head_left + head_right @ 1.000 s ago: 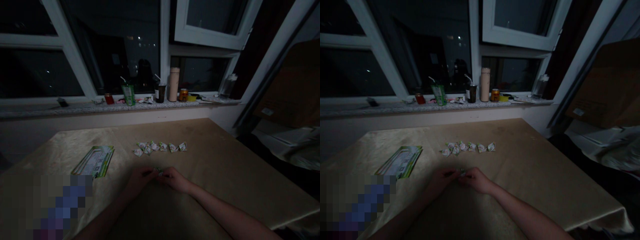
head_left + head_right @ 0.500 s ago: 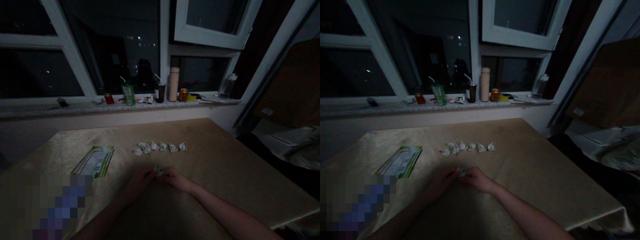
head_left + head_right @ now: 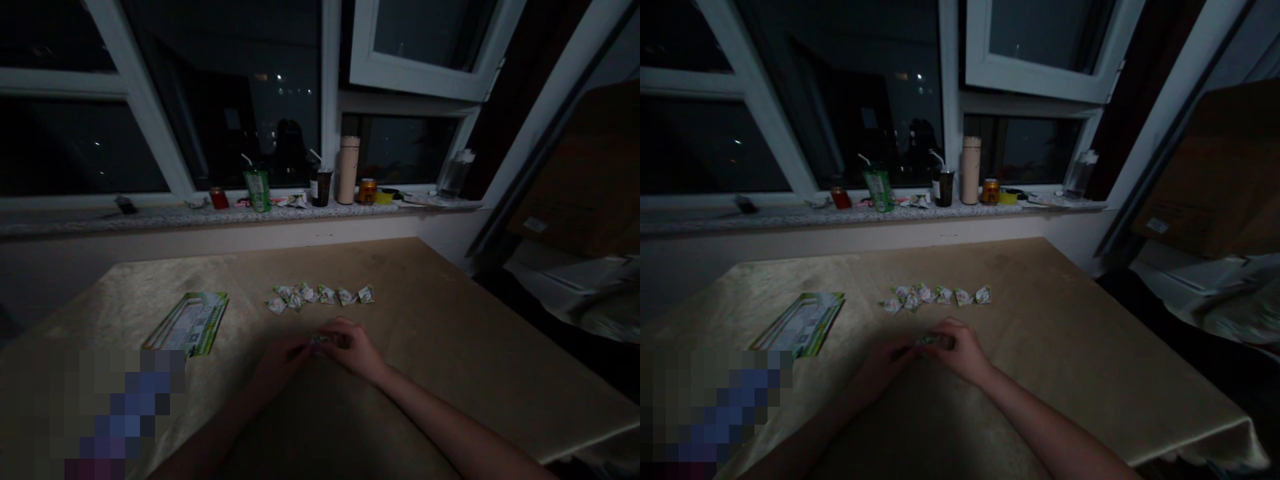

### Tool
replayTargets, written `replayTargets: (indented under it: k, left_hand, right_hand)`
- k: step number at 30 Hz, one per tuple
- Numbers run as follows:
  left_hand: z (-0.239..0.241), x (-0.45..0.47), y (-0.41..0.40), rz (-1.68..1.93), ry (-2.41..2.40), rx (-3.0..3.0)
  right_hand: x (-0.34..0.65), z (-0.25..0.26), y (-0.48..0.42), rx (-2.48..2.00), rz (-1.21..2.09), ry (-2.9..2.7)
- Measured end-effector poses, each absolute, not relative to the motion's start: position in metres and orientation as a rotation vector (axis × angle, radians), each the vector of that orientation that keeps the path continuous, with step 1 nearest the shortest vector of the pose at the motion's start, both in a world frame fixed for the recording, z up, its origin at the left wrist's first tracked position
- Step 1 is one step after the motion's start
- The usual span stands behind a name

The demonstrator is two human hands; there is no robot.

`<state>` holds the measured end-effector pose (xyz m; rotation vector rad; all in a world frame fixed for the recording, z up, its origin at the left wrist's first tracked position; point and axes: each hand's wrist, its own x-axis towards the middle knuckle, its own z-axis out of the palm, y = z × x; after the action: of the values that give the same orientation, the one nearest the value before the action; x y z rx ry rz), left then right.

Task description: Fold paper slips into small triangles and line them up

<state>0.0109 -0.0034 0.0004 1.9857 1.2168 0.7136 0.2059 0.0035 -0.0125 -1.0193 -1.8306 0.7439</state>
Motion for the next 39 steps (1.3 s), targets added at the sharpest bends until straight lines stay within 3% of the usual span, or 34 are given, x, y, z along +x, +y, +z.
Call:
replayTargets:
  k: [6,39]
  left_hand:
    - [-0.003,0.013,-0.006,0.688,1.192,1.979]
    - [-0.016,0.014,-0.005,0.777,1.210,1.969]
  right_hand:
    - [0.203,-0.016,0.006,-0.938,0.916,-1.698]
    - [0.193,-0.010,-0.010,-1.184,0.670,-1.930]
